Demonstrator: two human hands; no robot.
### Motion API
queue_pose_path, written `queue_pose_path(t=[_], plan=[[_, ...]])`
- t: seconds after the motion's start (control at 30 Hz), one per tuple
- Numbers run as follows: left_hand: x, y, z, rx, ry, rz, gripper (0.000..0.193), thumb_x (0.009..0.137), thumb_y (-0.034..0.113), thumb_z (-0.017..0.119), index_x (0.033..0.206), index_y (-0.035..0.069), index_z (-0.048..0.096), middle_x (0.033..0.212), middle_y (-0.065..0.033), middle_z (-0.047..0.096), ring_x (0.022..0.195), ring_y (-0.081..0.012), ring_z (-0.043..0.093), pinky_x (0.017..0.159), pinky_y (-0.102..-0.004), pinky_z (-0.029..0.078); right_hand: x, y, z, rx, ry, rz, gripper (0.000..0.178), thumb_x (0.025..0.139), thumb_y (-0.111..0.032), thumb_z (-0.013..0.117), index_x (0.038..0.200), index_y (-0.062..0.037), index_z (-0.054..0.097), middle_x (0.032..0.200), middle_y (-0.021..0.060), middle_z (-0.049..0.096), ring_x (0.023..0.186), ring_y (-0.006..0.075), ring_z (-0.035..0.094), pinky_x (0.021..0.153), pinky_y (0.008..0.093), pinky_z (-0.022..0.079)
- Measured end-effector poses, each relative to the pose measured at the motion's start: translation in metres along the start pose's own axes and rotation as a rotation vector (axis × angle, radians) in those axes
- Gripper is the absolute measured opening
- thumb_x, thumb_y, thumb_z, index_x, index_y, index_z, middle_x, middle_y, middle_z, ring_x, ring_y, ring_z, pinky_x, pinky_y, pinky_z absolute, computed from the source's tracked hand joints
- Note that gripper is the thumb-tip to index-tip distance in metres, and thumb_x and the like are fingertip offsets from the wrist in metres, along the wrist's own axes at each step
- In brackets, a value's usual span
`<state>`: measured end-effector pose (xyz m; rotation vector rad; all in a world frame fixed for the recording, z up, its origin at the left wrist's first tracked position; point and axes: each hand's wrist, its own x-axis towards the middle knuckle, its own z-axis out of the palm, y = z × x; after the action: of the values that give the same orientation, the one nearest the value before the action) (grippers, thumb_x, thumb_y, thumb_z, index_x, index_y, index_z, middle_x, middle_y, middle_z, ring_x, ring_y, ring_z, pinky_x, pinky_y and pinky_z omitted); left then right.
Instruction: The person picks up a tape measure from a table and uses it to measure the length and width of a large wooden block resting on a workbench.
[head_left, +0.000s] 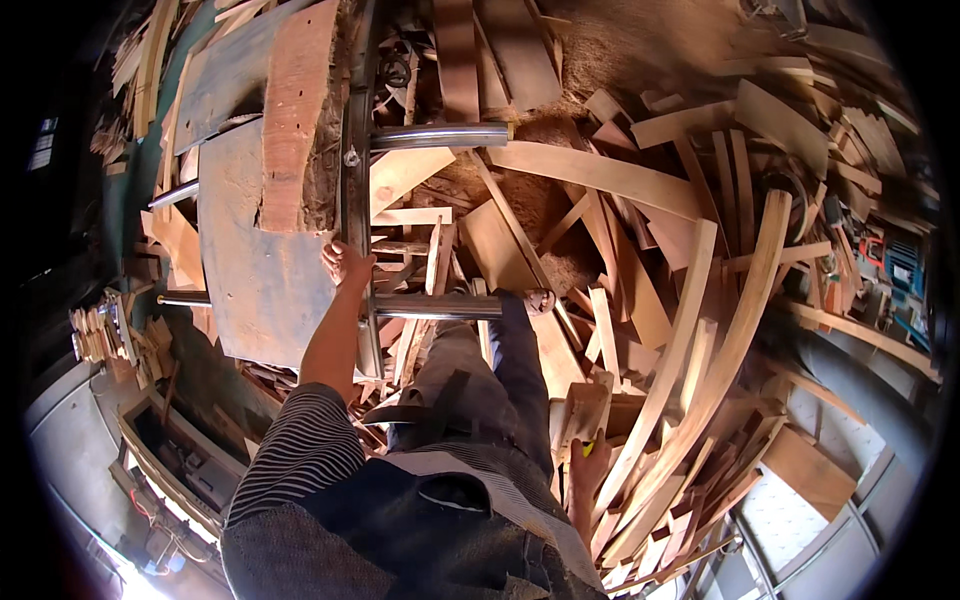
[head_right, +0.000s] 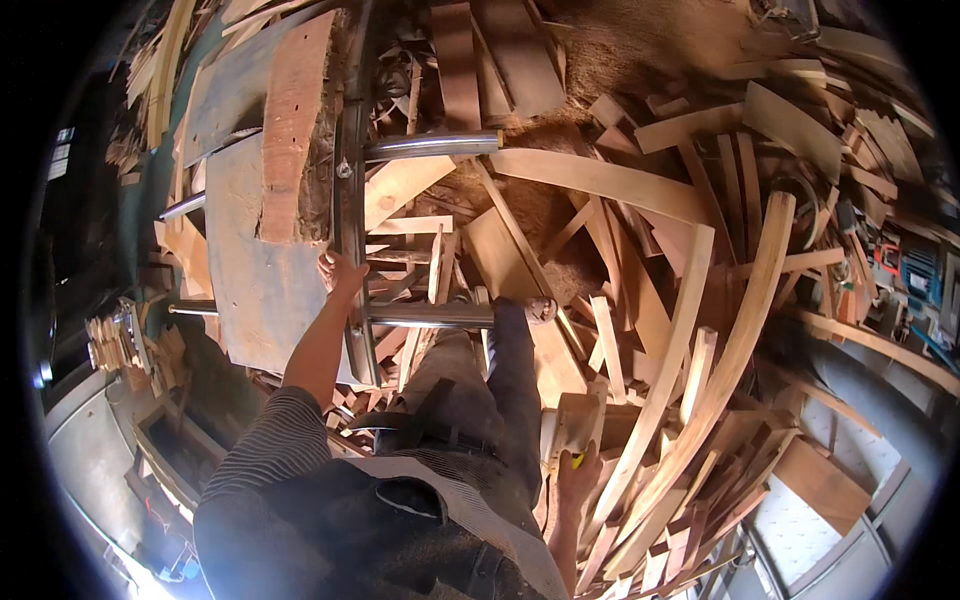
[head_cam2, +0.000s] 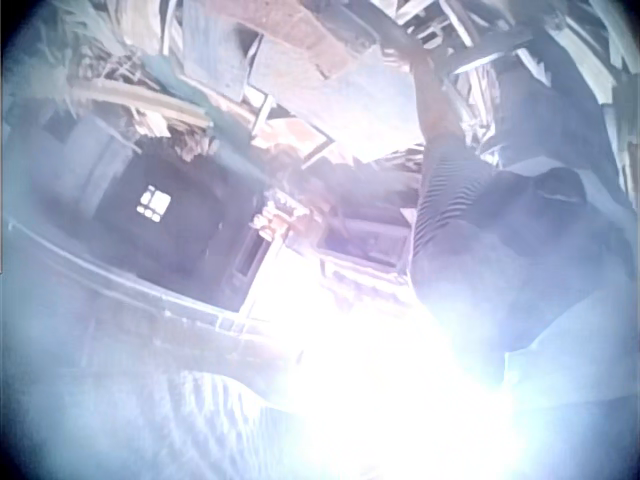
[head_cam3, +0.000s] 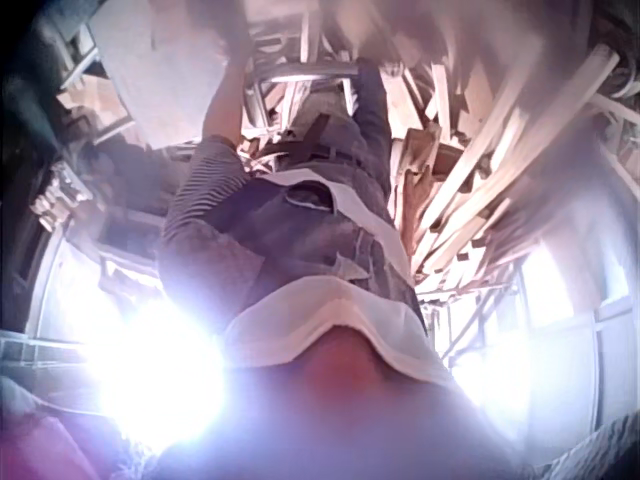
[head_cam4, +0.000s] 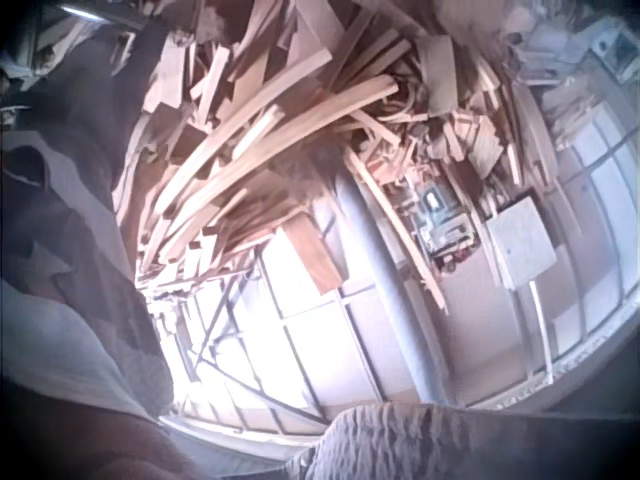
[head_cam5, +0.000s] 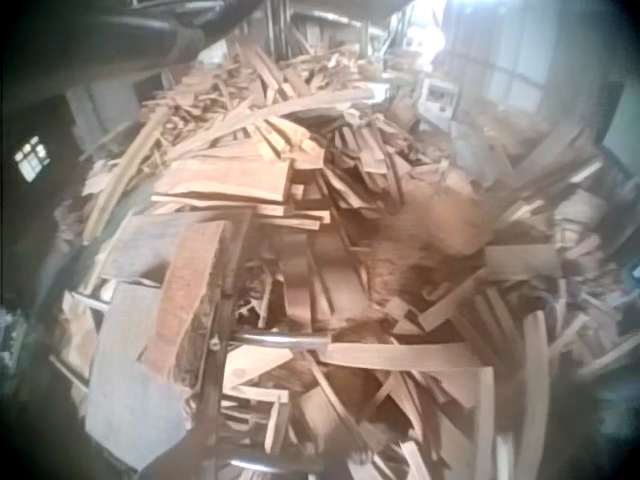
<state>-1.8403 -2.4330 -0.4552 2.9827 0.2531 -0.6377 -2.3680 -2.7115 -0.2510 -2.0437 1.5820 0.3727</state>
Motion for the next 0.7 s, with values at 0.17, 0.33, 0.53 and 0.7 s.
queue_pose_path(t=[0.17, 0.33, 0.53, 0.7], plan=[[-0.003, 0.005, 0.002, 0.022, 0.029, -0.022, 0.093, 0.070, 0.035, 0.085, 0.127, -0.009, 0.028, 0.146, -0.0304, 0.023, 0.140, -0.0441, 0.020, 0.117, -0.0480, 0.024, 0.014, 0.002, -0.010, 0.008, -0.116, 0.039, 0.067, 0.076, -0.027, 0.071, 0.134, 0.0012, 0.053, 0.113, 0.0299, 0.057, 0.106, 0.0447, 0.057, 0.092, 0.0484, 0.047], [-0.004, -0.001, 0.005, 0.035, 0.046, 0.001, 0.101, 0.070, 0.035, 0.085, 0.135, -0.014, 0.026, 0.150, -0.0311, 0.019, 0.142, -0.0446, 0.019, 0.119, -0.0456, 0.022, 0.021, -0.006, -0.020, 0.021, -0.180, 0.067, 0.071, 0.075, -0.029, 0.072, 0.137, -0.0020, 0.052, 0.111, 0.0281, 0.057, 0.105, 0.0433, 0.058, 0.091, 0.0478, 0.048], [0.000, -0.013, 0.013, 0.017, 0.070, 0.034, 0.103, 0.072, 0.036, 0.083, 0.139, -0.014, 0.022, 0.151, -0.0311, 0.018, 0.143, -0.0442, 0.018, 0.119, -0.0461, 0.020, 0.016, -0.002, -0.019, 0.011, -0.206, 0.052, 0.071, 0.076, -0.030, 0.072, 0.137, 0.0011, 0.052, 0.109, 0.0281, 0.058, 0.103, 0.0423, 0.058, 0.090, 0.0459, 0.047], [0.008, -0.019, 0.017, 0.068, 0.053, -0.005, 0.107, 0.071, 0.038, 0.084, 0.139, -0.014, 0.019, 0.151, -0.0285, 0.019, 0.142, -0.0437, 0.018, 0.119, -0.0480, 0.020, 0.026, 0.009, -0.018, -0.029, -0.206, 0.003, 0.070, 0.079, -0.033, 0.072, 0.138, 0.0012, 0.051, 0.104, 0.0304, 0.058, 0.098, 0.0445, 0.059, 0.086, 0.0480, 0.049]])
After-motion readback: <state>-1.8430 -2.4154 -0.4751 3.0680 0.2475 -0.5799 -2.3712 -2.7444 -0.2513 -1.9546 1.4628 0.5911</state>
